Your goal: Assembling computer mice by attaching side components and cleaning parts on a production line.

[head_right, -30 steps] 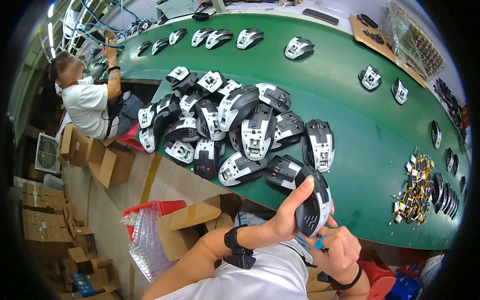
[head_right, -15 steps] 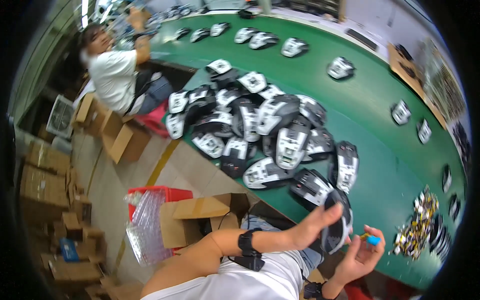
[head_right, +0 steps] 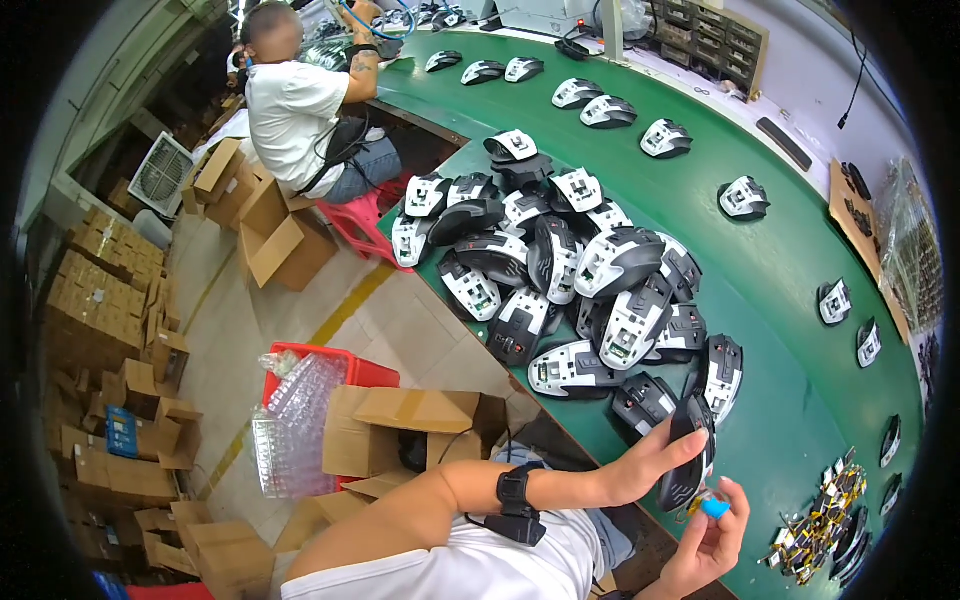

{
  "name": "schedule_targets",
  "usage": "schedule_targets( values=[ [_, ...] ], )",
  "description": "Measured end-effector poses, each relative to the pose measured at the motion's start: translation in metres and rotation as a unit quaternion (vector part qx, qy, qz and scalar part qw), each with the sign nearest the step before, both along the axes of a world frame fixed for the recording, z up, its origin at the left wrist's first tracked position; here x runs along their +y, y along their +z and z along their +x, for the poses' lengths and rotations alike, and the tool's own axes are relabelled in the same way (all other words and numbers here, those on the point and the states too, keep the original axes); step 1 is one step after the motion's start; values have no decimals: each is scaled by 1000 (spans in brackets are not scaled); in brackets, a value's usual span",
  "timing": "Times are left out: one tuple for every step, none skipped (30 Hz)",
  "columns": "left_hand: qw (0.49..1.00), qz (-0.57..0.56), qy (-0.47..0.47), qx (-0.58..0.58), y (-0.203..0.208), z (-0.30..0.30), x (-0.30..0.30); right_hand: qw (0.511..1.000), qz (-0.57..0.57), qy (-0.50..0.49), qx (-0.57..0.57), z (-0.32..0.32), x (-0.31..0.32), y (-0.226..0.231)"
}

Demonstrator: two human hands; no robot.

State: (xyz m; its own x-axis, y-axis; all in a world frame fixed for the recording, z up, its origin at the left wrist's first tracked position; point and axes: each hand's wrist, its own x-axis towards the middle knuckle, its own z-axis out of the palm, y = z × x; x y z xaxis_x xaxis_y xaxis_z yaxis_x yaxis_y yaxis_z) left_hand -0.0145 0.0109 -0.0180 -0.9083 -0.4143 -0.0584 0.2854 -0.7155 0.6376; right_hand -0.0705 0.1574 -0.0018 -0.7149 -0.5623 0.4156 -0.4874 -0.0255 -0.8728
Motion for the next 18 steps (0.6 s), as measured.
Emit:
schedule_targets(
  values=[
    [1000, -18, 17, 2, -1, -1, 2, 999, 24, -25, -26, 0, 1, 0],
    [1000, -20, 18, 2, -3, -2, 5, 996, 48, -50, -51, 1, 1, 0],
    [995, -89, 52, -1, -5, -2, 9, 996, 46, -49, -51, -1, 5, -2],
    [984, -156, 86, -5, -6, -2, 11, 995, 33, -42, -89, -3, 11, -8],
    [984, -157, 84, -5, -3, 0, 10, 991, 20, -37, -128, -3, 14, -13],
    [975, -207, 85, -2, 2, 3, 7, 991, 19, -39, -129, -2, 16, -18],
    [963, -257, 86, 1, 5, 5, 5, 991, 15, -45, -129, -1, 18, -23],
    [952, -283, 114, 8, 4, 2, 5, 990, 12, -52, -130, 2, 20, -25],
    [952, -283, 114, 6, 3, 3, 7, 990, 13, -52, -132, 3, 23, -28],
    [960, -258, 107, 11, 4, 5, 9, 990, 14, -49, -131, 1, 27, -31],
    [967, -233, 100, 19, 4, 4, 10, 990, 14, -47, -129, 0, 26, -30],
    [967, -234, 99, 19, 2, 2, 11, 991, 13, -47, -128, 2, 24, -31],
    [964, -234, 120, 23, -2, -2, 14, 989, -32, -75, -121, 4, 21, -31],
    [963, -232, 137, 26, 0, -5, 15, 985, -75, -107, -114, 7, 19, -29],
    [982, -140, 122, 22, 2, -10, 17, 984, -74, -112, -114, 9, 17, -24],
    [996, -67, 50, 23, 3, -9, 14, 994, -46, -89, -41, 10, 17, -18],
    [999, 3, -25, 25, 9, -9, 5, 997, -21, -67, 33, 8, 15, -15],
    [998, 40, -42, -2, 11, -11, 4, 995, 11, -70, 76, 5, 16, -15]
  ],
)
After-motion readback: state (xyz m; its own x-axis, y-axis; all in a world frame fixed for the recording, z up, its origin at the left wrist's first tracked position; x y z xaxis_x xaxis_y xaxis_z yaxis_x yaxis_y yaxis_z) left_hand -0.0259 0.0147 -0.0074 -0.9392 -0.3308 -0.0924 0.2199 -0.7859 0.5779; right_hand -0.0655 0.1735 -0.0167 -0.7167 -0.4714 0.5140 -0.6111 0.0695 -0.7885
